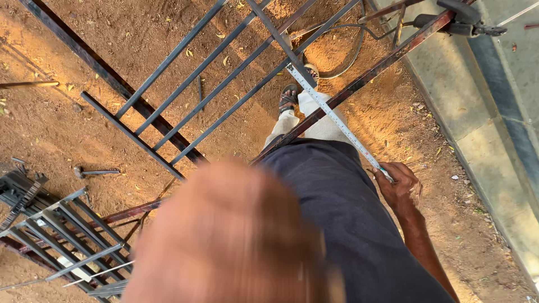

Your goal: The person welds metal bars together to form a frame, first positioning the pieces by hand, then applying a welding torch to create joints, and finally measuring the distances between bars with a tape measure.

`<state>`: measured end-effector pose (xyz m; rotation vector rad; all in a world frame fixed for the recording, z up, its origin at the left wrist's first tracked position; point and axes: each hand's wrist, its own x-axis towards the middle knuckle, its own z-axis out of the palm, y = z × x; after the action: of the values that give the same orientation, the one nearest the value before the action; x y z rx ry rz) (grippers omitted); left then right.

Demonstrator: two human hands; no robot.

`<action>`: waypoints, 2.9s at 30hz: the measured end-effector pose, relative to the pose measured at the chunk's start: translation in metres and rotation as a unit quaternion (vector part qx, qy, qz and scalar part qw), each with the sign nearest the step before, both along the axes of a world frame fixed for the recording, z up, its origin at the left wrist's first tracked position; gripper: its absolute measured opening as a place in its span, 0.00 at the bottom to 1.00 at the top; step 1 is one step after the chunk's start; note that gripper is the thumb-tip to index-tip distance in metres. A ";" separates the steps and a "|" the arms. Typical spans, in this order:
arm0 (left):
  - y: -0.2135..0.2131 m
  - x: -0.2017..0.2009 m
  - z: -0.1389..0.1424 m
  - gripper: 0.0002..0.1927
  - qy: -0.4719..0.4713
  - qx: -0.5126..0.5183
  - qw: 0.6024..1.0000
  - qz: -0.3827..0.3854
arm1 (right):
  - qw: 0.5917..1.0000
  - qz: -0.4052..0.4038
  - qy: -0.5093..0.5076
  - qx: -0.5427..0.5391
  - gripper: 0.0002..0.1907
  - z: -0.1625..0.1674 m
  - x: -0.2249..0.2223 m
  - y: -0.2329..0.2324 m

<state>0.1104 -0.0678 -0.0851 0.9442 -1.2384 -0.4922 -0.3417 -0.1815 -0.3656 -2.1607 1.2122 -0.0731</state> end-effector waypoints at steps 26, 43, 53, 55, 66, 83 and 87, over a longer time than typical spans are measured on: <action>-0.105 0.020 -0.311 0.14 0.060 0.621 0.752 0.213 | 0.994 0.017 0.108 -0.017 0.12 0.034 0.021 0.008; -0.098 0.006 -0.333 0.15 0.319 0.418 0.812 0.251 | 0.996 0.027 0.078 -0.027 0.13 0.041 0.030 0.006; -0.095 0.007 -0.340 0.14 0.301 0.435 0.806 0.266 | 0.999 0.007 -0.022 -0.043 0.11 0.015 0.017 0.009; -0.095 0.007 -0.342 0.14 0.310 0.435 0.802 0.268 | 0.999 0.027 -0.002 -0.041 0.11 0.005 0.011 0.009; -0.095 0.008 -0.337 0.14 0.274 0.434 0.820 0.253 | 0.999 0.016 0.042 -0.002 0.12 0.021 0.017 0.006; 0.064 -0.081 -0.245 0.26 0.503 0.302 0.693 0.419 | 0.889 0.425 0.004 -0.171 0.14 0.081 0.204 -0.106; 0.070 -0.096 -0.258 0.17 0.538 0.254 0.659 0.460 | 0.802 0.553 0.007 -0.224 0.13 0.081 0.265 -0.119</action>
<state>0.0147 0.0021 -0.3428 1.2872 0.5570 -0.4310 -0.0763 -0.3003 -0.2842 -2.9470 -0.2649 0.1788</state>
